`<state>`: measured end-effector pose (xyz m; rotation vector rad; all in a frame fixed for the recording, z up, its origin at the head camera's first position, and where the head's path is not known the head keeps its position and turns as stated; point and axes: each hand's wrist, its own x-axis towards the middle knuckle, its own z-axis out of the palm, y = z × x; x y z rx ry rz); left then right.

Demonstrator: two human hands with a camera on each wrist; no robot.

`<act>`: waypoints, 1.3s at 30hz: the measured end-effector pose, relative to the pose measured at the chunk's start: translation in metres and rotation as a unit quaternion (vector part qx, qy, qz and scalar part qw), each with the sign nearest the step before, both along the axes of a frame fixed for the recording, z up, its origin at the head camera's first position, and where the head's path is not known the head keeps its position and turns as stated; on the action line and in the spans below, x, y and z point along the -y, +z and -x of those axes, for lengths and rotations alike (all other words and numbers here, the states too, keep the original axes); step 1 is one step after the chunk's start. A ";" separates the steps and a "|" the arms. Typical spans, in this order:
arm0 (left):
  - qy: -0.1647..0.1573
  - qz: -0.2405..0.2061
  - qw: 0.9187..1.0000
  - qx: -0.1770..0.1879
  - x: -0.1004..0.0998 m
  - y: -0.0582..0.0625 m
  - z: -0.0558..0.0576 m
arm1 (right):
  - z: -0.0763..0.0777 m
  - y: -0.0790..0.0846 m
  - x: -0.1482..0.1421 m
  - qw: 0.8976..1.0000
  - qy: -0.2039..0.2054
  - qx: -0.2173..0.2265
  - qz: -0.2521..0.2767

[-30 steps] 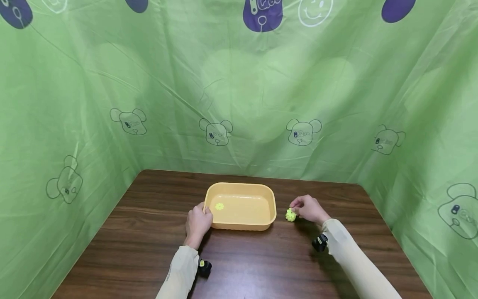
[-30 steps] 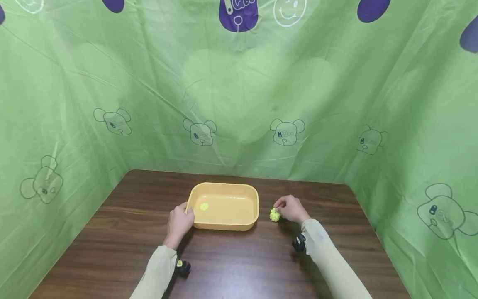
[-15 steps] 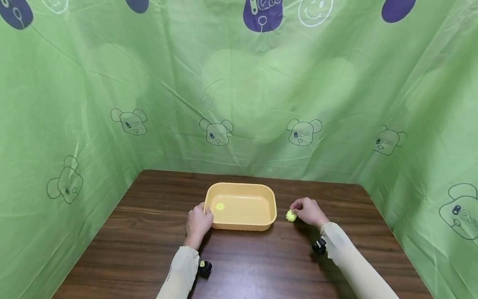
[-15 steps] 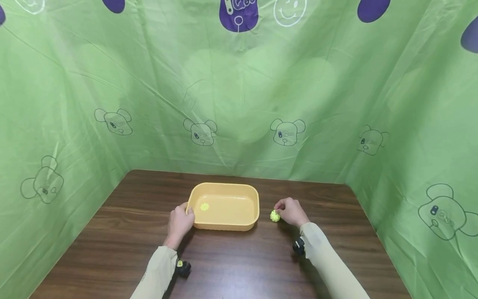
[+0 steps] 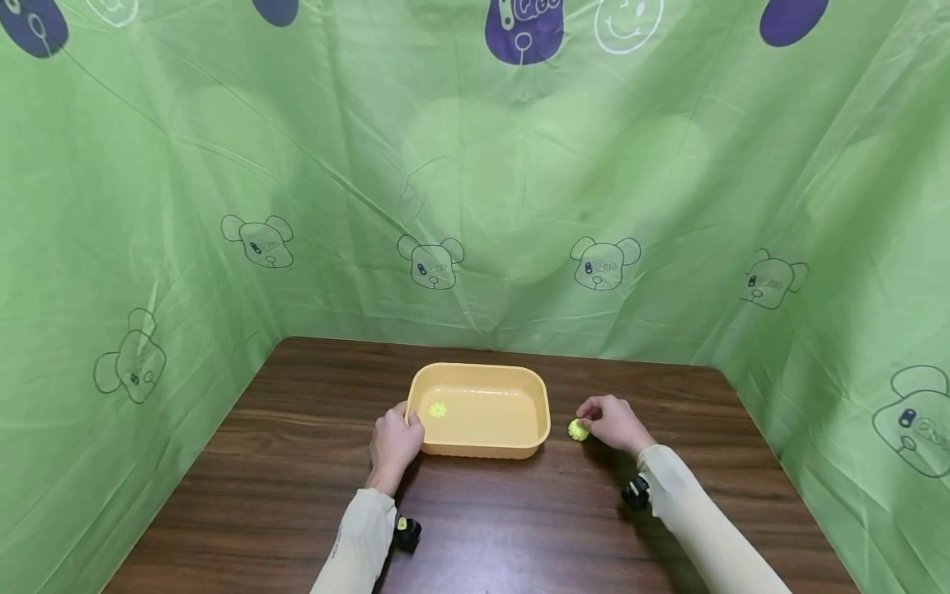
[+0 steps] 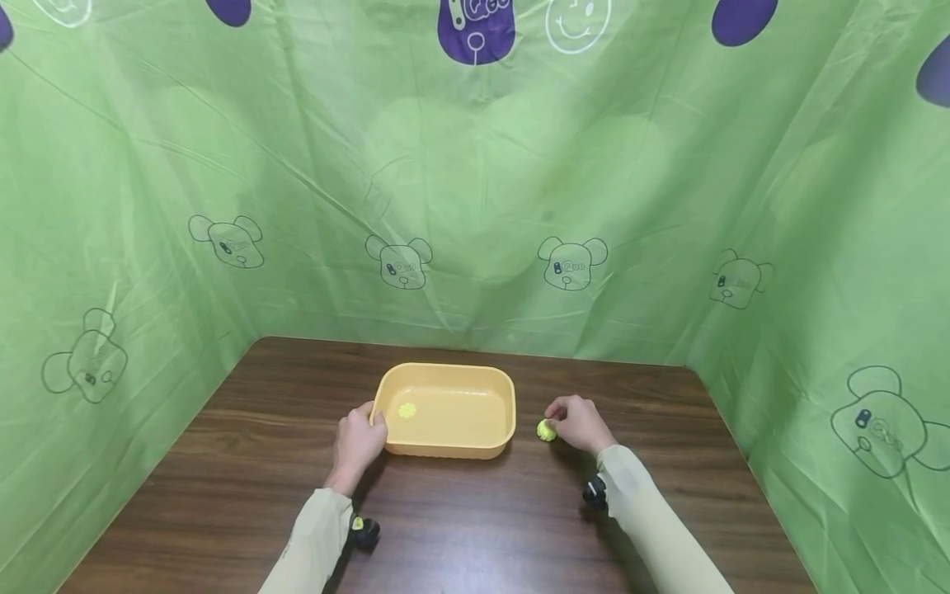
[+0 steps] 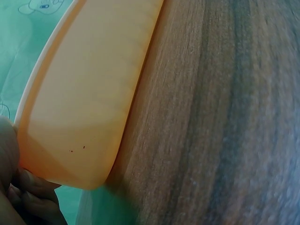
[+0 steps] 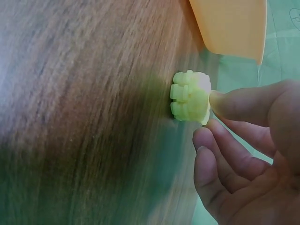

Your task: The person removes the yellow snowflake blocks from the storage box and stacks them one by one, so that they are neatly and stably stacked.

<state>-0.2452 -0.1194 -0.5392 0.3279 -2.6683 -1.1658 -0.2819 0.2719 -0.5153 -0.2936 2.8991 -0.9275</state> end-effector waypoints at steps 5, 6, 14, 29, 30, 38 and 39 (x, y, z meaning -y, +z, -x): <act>-0.002 0.002 1.000 -0.002 0.001 0.001 0.000 | 0.000 -0.001 0.002 1.000 -0.002 0.007 0.003; -0.002 0.003 1.000 -0.002 0.001 0.001 0.000 | 0.000 -0.001 0.002 1.000 -0.004 0.010 0.005; 0.001 0.004 1.000 0.000 0.002 0.000 0.000 | -0.002 -0.001 0.005 1.000 -0.005 0.022 -0.001; -0.009 0.007 1.000 -0.008 0.001 0.004 0.002 | 0.012 0.013 0.021 0.998 -0.037 -0.039 0.012; -0.010 0.007 1.000 -0.010 0.001 0.005 0.002 | 0.013 0.015 0.024 0.998 -0.035 -0.048 0.013; -0.010 0.013 1.000 -0.010 0.002 0.005 0.002 | 0.028 0.041 0.080 0.997 -0.004 -0.076 0.030; -0.009 0.013 1.000 -0.010 0.002 0.004 0.002 | 0.030 0.044 0.090 0.997 0.004 -0.076 0.029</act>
